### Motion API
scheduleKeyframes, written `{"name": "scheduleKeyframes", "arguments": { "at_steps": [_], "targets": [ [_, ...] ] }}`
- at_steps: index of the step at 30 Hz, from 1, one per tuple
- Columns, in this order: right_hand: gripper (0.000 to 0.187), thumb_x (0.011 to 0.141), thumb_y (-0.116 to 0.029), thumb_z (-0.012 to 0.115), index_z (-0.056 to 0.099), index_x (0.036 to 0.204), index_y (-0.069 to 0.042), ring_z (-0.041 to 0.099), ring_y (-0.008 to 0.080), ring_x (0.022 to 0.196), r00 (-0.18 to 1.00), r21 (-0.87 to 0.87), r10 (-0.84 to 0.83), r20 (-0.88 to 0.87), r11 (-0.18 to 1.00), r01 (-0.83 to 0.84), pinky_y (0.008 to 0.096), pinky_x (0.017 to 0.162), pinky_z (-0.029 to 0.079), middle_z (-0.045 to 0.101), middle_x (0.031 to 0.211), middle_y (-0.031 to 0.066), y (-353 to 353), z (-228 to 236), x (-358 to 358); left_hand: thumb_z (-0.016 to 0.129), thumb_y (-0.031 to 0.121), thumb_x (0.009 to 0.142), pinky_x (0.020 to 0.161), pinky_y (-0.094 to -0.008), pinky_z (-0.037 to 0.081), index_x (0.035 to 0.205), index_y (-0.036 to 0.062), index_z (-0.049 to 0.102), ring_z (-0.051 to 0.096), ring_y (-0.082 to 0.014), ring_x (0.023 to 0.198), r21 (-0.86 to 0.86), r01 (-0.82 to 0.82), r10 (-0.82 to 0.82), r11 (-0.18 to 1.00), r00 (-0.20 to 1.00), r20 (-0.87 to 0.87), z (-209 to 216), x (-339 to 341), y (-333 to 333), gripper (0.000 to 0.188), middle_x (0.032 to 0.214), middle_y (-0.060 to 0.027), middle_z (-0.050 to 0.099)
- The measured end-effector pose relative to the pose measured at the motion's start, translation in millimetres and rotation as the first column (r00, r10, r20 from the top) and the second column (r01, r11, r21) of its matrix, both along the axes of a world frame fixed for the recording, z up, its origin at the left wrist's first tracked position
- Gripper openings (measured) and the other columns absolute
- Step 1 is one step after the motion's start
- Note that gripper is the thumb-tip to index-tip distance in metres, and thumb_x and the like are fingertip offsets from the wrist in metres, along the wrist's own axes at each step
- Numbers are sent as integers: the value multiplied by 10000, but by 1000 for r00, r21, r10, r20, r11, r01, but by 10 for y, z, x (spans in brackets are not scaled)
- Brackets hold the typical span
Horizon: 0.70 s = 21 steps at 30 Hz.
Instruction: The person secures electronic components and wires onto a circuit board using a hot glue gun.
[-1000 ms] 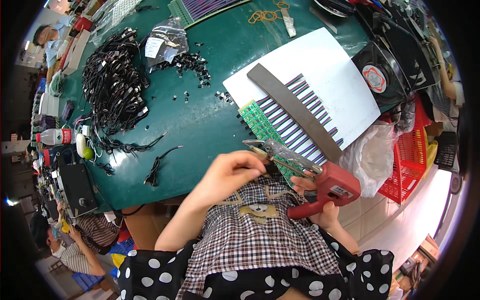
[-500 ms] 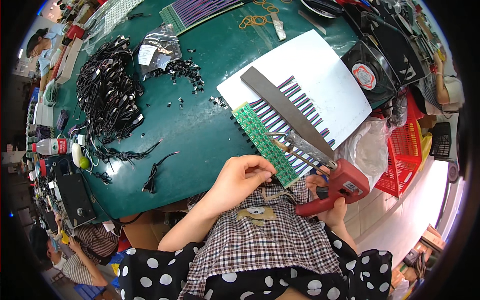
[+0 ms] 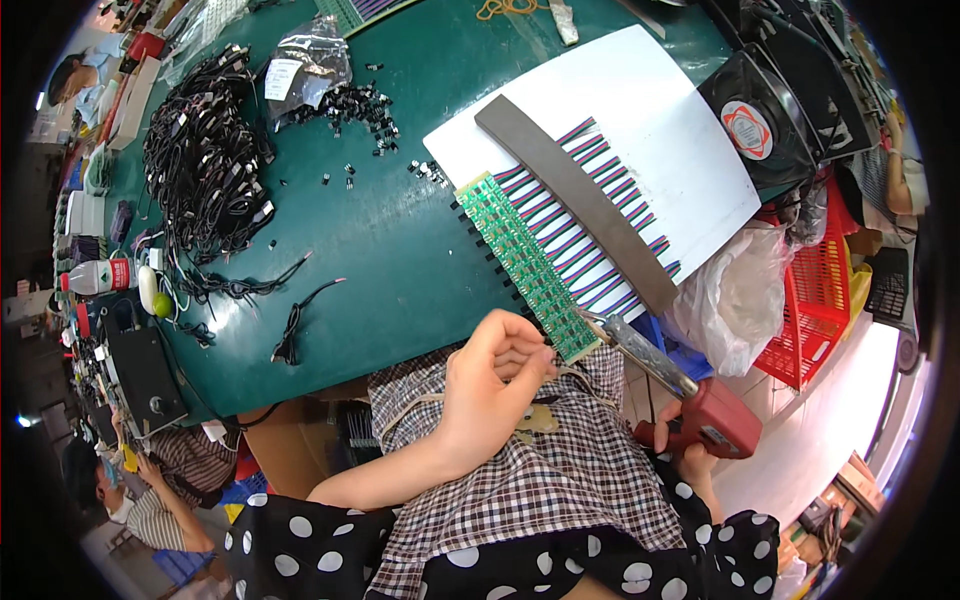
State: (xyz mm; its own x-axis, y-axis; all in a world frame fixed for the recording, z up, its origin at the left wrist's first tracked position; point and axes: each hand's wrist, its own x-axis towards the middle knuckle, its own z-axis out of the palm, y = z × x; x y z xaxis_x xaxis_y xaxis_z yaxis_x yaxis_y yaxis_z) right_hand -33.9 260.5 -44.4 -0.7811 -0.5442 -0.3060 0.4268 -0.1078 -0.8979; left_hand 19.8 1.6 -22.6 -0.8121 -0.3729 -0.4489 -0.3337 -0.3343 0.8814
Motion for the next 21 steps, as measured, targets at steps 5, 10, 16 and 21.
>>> {"name": "scheduleKeyframes", "arguments": {
  "at_steps": [5, 10, 16, 21],
  "targets": [
    [814, 666, -552, 760, 498, 1104, 82, 562, 148, 586, 998, 57, 32, 54, 998, -35, 248, 552, 440, 635, 843, 119, 202, -32, 53, 545, -89, 847, 722, -238, 529, 895, 24, 398, 636, -134, 785, -11, -93, 93, 996, 995, -19, -37, -50, 42, 191, 846, -110, 600],
    [812, 678, -437, 793, 445, 1185, 94, 592, 156, 579, 988, 154, 146, -55, 979, -136, 245, 552, 458, 632, 773, 99, 221, 14, 4, 545, -88, 845, 701, -235, 525, 887, 28, 395, 630, -132, 770, -66, -103, 102, 993, 995, -15, -58, -54, 69, 194, 826, -97, 585],
    [727, 728, -396, 762, 477, 1206, 72, 608, 173, 602, 991, 108, 65, -116, 993, -52, 291, 591, 485, 639, 819, 103, 210, -46, 99, 543, -87, 844, 693, -232, 523, 877, 30, 388, 626, -130, 761, -113, -128, 128, 985, 992, -3, -69, -52, 114, 197, 820, -94, 578],
    [737, 712, -396, 773, 481, 1209, 64, 630, 201, 691, 962, 262, 128, -242, 963, -62, 319, 650, 498, 644, 878, 108, 515, -275, 190, 543, -85, 846, 695, -231, 523, 862, 35, 377, 624, -127, 758, -105, -130, 129, 986, 992, -13, -84, -54, 142, 206, 814, -83, 564]
  ]
}}
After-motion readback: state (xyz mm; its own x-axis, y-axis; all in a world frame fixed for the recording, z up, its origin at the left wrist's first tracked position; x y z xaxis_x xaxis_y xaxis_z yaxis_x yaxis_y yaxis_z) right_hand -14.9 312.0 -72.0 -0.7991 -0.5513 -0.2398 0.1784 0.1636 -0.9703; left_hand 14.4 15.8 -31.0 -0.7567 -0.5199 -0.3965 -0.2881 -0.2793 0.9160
